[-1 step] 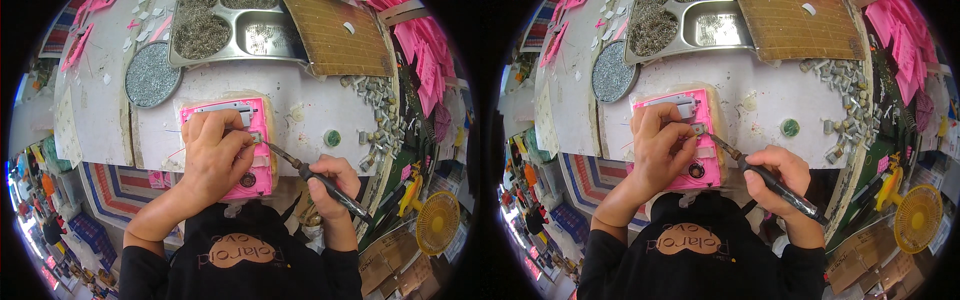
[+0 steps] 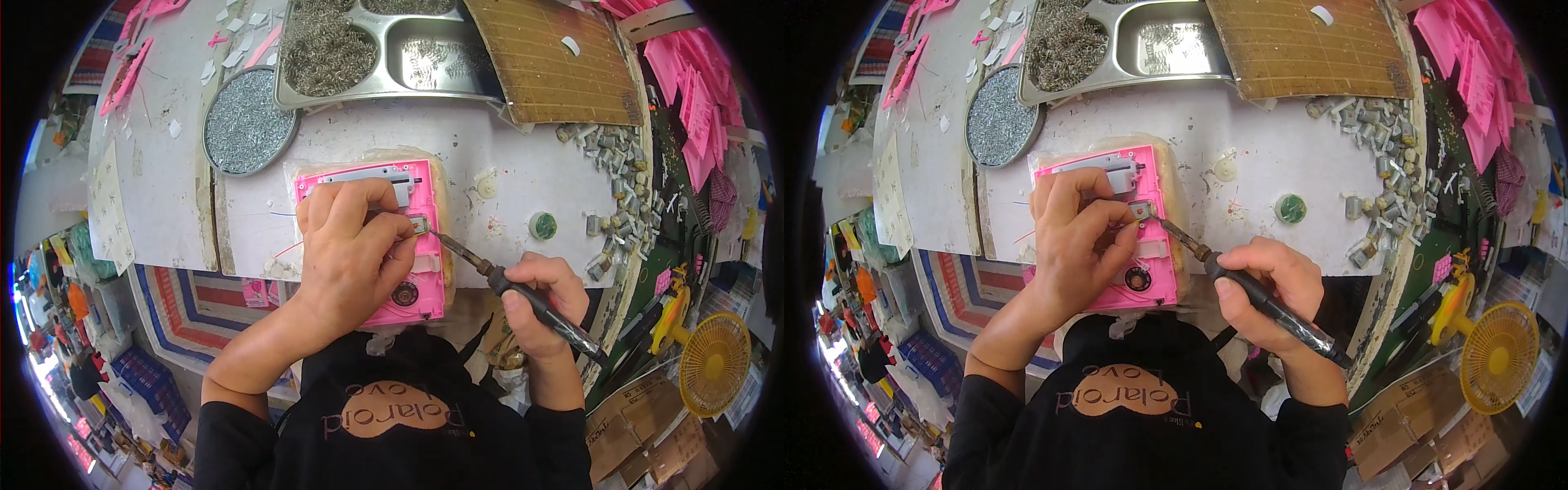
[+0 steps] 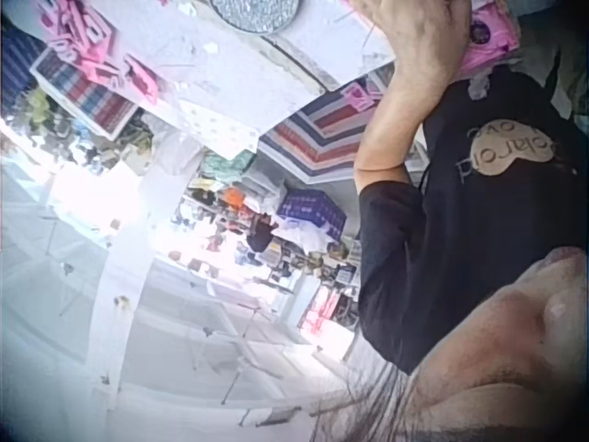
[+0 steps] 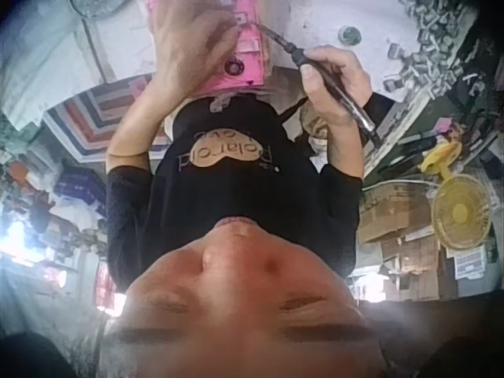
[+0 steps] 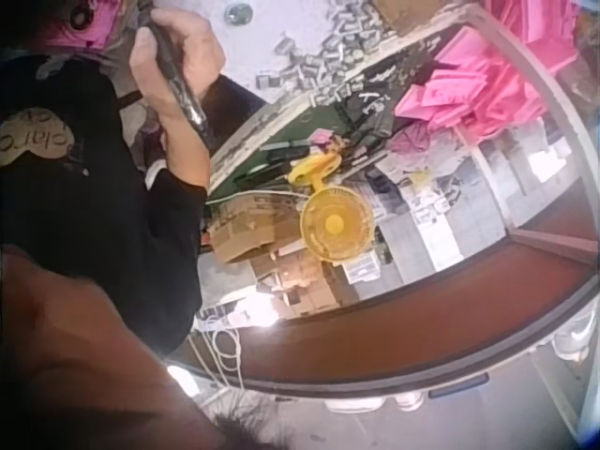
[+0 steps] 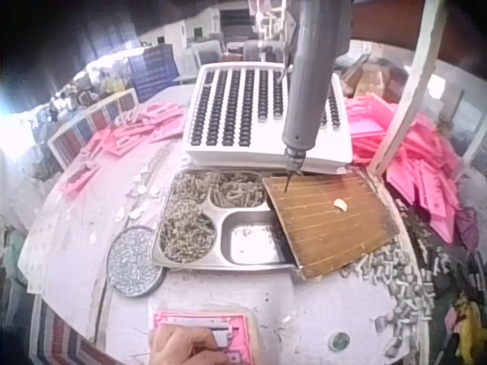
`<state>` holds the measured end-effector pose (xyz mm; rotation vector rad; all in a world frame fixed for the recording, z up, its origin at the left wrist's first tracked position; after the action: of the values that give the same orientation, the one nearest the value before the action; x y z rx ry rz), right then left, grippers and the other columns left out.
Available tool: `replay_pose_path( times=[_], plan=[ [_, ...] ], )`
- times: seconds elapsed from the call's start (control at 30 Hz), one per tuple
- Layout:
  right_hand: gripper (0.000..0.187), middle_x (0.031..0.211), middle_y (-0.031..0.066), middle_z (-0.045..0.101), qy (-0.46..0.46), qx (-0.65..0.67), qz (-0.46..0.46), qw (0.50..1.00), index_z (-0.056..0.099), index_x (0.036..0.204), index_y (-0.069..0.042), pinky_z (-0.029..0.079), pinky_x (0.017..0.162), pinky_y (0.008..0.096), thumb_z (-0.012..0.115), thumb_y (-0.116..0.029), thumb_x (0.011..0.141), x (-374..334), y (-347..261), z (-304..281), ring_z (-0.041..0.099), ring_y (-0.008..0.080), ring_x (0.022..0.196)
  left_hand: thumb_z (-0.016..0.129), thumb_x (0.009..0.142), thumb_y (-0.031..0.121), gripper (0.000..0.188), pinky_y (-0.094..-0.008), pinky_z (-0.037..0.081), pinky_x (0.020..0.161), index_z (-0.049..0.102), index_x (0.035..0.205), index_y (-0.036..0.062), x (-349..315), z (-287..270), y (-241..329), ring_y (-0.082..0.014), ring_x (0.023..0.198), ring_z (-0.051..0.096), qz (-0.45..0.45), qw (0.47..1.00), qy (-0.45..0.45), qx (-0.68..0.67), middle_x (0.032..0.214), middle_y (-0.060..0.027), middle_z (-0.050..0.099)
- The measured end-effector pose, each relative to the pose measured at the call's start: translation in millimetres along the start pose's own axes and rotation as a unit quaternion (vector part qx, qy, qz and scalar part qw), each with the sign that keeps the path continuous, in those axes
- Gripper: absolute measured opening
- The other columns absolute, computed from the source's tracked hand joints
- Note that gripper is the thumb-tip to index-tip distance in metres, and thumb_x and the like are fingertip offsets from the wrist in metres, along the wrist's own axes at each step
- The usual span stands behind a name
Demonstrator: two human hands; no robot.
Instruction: Assembling the internal components and soldering wires for a pink electronic toy device.
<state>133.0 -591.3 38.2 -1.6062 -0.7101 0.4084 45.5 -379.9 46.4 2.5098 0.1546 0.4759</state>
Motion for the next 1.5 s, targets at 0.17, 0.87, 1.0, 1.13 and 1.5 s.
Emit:
replay_pose_path(
  times=[0.17,0.87,1.0,1.13,1.5],
  plan=[
    [0.022,0.067,-0.0012,0.053,-0.011,-0.010,-0.002,1.000,0.067,0.105,-0.002,0.034,0.053,0.0243,0.077,-0.007,0.086,3.6,-2.3,2.2,0.045,0.0075,0.057,0.081,0.070,0.007,0.020,-0.0418,0.037,0.088,0.072,0.088,0.0103,0.6,-0.6,0.3,-0.0273,0.098,0.052,0.006,1.000,-0.005,0.002,0.106,-0.0048,0.059],
    [0.026,0.073,0.0066,0.067,-0.074,-0.118,-0.122,0.983,0.069,0.100,-0.002,0.041,0.048,0.0292,0.081,-0.003,0.076,22.1,-32.4,4.4,0.052,0.0173,0.052,0.079,0.075,0.011,0.015,-0.0424,0.036,0.091,0.072,0.088,0.0125,1.4,-1.8,0.7,-0.0246,0.100,0.054,0.002,1.000,-0.015,0.012,0.108,-0.0001,0.060],
    [0.026,0.072,0.0061,0.066,-0.056,-0.119,-0.118,0.984,0.069,0.100,-0.002,0.040,0.048,0.0288,0.080,-0.003,0.077,20.3,-31.2,-1.3,0.051,0.0164,0.052,0.079,0.075,0.011,0.015,-0.0423,0.036,0.091,0.072,0.087,0.0125,2.9,-1.8,1.4,-0.0242,0.099,0.054,0.005,1.000,-0.012,0.009,0.107,-0.0002,0.060],
    [0.026,0.069,0.0049,0.064,-0.052,-0.123,-0.102,0.986,0.069,0.100,-0.001,0.039,0.047,0.0287,0.080,-0.003,0.077,19.4,-30.2,-7.5,0.050,0.0158,0.052,0.081,0.072,0.008,0.020,-0.0416,0.036,0.088,0.071,0.089,0.0117,1.7,-1.2,0.8,-0.0264,0.100,0.053,0.012,1.000,-0.020,0.016,0.106,-0.0039,0.058],
    [0.024,0.065,0.0033,0.057,-0.055,-0.100,-0.104,0.988,0.068,0.099,-0.002,0.034,0.049,0.0282,0.079,-0.009,0.079,19.6,-21.6,4.4,0.047,0.0141,0.052,0.082,0.071,0.008,0.022,-0.0414,0.036,0.088,0.071,0.090,0.0108,2.5,-1.7,1.3,-0.0261,0.101,0.054,0.012,0.999,-0.025,0.017,0.106,-0.0041,0.058]
  ],
)
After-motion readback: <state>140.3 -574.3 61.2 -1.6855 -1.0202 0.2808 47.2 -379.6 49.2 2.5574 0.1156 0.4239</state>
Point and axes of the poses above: each hand's wrist, its own x-axis towards the middle knuckle, its own z-axis out of the palm, y = z × x, the point moved 6 cm from there along x, towards the middle knuckle
